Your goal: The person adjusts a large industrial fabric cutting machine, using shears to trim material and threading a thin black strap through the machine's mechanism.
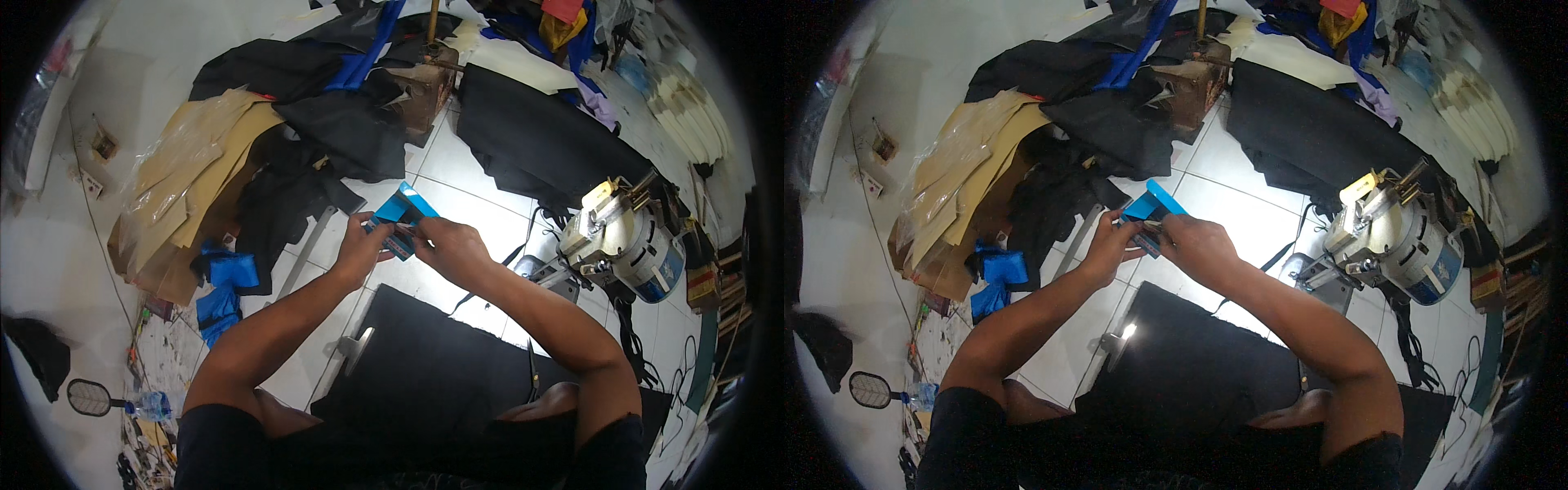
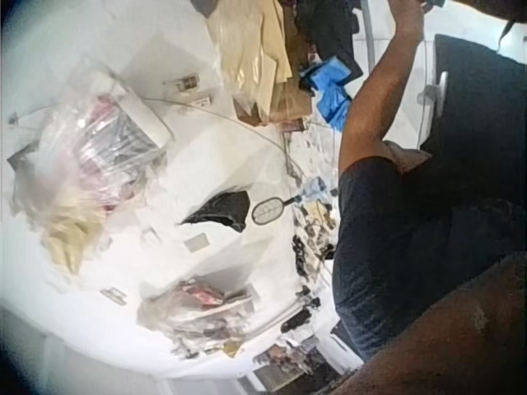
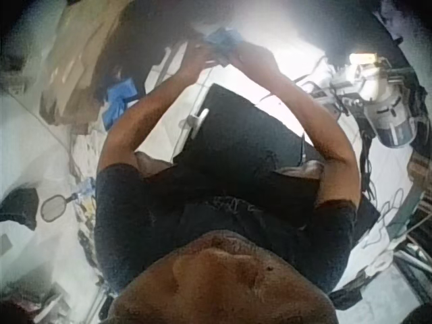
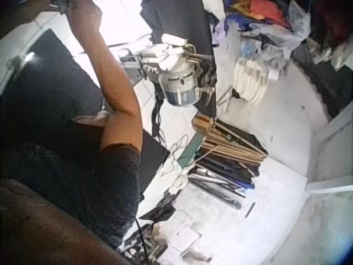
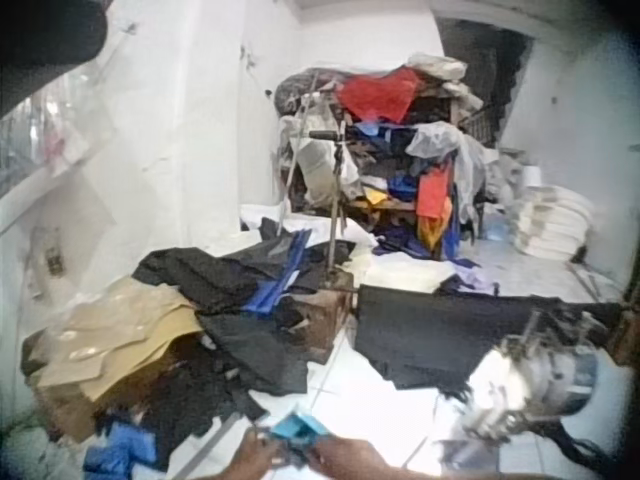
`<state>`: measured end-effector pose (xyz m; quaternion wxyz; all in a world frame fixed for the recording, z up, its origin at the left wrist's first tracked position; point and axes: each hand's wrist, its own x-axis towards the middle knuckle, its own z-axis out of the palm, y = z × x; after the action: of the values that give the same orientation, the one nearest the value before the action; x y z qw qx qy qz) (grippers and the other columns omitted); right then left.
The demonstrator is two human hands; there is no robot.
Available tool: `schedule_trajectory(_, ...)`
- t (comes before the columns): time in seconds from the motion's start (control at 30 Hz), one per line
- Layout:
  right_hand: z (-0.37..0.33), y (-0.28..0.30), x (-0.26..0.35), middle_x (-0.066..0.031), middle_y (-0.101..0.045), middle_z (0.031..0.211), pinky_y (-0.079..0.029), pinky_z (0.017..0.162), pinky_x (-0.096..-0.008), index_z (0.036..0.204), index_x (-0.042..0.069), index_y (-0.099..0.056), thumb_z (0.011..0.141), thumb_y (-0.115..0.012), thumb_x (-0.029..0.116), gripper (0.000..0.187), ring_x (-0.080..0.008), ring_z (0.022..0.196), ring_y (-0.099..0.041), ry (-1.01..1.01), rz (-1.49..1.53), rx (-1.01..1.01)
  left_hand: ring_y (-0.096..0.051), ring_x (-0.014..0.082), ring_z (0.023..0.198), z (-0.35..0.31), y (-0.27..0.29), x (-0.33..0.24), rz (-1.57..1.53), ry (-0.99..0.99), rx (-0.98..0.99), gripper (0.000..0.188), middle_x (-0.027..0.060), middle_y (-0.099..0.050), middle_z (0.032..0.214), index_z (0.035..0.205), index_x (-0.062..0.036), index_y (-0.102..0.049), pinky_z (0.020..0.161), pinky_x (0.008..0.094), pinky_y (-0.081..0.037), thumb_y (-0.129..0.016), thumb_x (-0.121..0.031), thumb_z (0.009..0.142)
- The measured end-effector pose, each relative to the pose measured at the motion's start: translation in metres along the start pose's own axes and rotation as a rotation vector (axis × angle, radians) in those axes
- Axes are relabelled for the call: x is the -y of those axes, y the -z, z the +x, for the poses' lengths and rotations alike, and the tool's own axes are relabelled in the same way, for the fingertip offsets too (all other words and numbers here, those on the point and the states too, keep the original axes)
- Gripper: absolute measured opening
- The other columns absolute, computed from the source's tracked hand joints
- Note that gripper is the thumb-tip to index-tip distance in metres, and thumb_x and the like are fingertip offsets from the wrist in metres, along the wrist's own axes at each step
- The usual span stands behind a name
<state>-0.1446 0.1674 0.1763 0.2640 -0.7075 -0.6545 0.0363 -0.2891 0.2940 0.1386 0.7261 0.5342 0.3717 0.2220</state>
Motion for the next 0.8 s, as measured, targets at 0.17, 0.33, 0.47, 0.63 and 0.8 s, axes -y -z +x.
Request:
schedule_trajectory(0.17,-0.001,0.001,-0.016,-0.0162,-0.064,0.083,-0.052,0.068,-0.0447,0.095,0.005,-0.056,0.084,-0.061,0.018,0.018,-0.0343,0.075,-0.065,0.026,-0.050,0.043,-0.058,0.0257,0.104,-0.004,-0.004,0.005,0.069,-0.042,0.056,0.060,0.0157,-0.048,0.114,0.133,-0.0018,-0.024,0.084,0.0408,-0.055,-0.062,-0.017,0.088)
schedule_trajectory(0.33,-0.002,0.000,-0.012,-0.0157,-0.065,0.085,-0.053,0.071,-0.0403,0.099,0.005,-0.060,0.082,-0.064,0.014,0.020,-0.0316,0.081,-0.066,0.032,-0.079,-0.010,-0.056,0.0260,0.108,-0.010,-0.012,0.010,0.075,-0.050,0.098,0.060,0.0154,-0.047,0.113,0.133,-0.0035,-0.024,0.085,0.0413,-0.055,-0.063,-0.014,0.088)
schedule_trajectory(0.47,0.000,0.001,-0.016,-0.0171,-0.064,0.085,-0.052,0.070,-0.0402,0.102,0.003,-0.054,0.085,-0.064,0.017,0.024,-0.0313,0.079,-0.066,-0.212,0.255,0.025,-0.057,0.0270,0.107,-0.014,-0.016,0.006,0.124,-0.047,0.113,0.063,0.0155,-0.042,0.116,0.135,-0.0045,-0.023,0.088,0.0425,-0.055,-0.063,-0.013,0.087)
schedule_trajectory(0.63,0.004,-0.004,-0.015,-0.0136,-0.060,0.086,-0.050,0.070,-0.0356,0.097,0.002,-0.051,0.087,-0.067,0.021,0.027,-0.0215,0.080,-0.062,-0.336,0.527,0.020,-0.056,0.0273,0.109,-0.017,-0.020,0.009,0.089,-0.043,0.142,0.064,0.0158,-0.038,0.119,0.135,-0.0044,-0.023,0.089,0.0431,-0.055,-0.063,-0.012,0.087)
schedule_trajectory(0.8,-0.001,-0.008,-0.028,-0.0116,-0.058,0.087,-0.049,0.071,-0.0327,0.096,0.002,-0.049,0.089,-0.066,0.022,0.028,-0.0168,0.081,-0.059,-0.320,0.613,0.064,-0.055,0.0272,0.110,-0.019,-0.025,0.010,0.103,-0.063,0.170,0.062,0.0158,-0.042,0.118,0.135,-0.0045,-0.023,0.089,0.0427,-0.055,-0.062,-0.011,0.088)
